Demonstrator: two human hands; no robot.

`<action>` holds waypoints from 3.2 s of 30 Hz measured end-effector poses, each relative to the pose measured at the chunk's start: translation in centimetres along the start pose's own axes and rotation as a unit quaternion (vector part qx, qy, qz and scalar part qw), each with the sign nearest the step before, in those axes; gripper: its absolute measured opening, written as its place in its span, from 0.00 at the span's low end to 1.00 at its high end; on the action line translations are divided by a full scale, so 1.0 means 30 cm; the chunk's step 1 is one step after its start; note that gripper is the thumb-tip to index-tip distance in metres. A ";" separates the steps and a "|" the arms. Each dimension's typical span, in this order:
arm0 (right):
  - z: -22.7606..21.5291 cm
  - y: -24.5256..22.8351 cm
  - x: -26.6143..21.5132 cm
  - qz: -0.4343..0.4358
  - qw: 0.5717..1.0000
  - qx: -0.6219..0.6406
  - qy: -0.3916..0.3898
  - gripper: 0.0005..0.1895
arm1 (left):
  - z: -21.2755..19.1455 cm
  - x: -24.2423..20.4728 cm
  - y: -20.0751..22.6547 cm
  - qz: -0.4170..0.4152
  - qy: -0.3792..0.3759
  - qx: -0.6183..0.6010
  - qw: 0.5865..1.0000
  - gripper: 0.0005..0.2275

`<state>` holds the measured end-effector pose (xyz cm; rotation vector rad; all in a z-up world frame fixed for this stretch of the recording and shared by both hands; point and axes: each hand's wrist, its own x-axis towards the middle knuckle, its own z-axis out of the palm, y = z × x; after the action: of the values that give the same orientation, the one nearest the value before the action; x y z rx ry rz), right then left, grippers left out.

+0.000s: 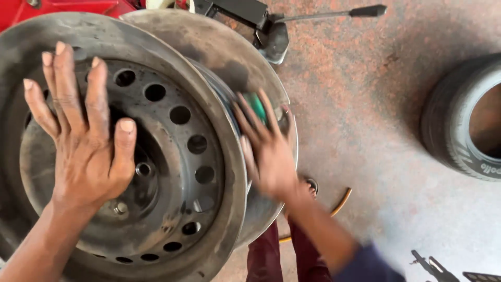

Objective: Using a tire changer machine and tire irons to remove a rubber tire from a metal wheel rim.

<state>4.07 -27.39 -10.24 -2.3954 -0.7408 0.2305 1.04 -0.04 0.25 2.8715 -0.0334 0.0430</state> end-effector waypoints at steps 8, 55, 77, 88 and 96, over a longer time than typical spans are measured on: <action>-0.015 0.029 -0.020 -0.021 0.999 -0.030 -0.022 0.32 | 0.007 0.044 -0.015 0.061 -0.008 0.012 0.998 0.29; -0.364 0.122 -0.060 0.441 0.659 0.598 -0.119 0.11 | 0.051 -0.212 0.699 -0.251 0.078 -0.125 0.956 0.26; -0.283 0.480 0.236 0.338 0.781 0.414 -0.322 0.22 | -0.218 -0.061 0.487 -0.439 0.079 -0.127 0.886 0.10; -0.084 -0.142 0.617 0.249 0.797 0.479 -0.270 0.26 | -0.493 -0.587 0.250 -0.632 0.397 -0.070 0.662 0.18; 0.487 -0.749 0.610 0.220 0.748 0.557 -0.286 0.32 | -0.304 -1.014 0.134 -0.676 0.432 -0.212 0.559 0.23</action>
<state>4.21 4.98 -8.05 -1.2406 -0.1136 1.2527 -29.72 -0.91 9.12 1.3979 1.9061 0.9098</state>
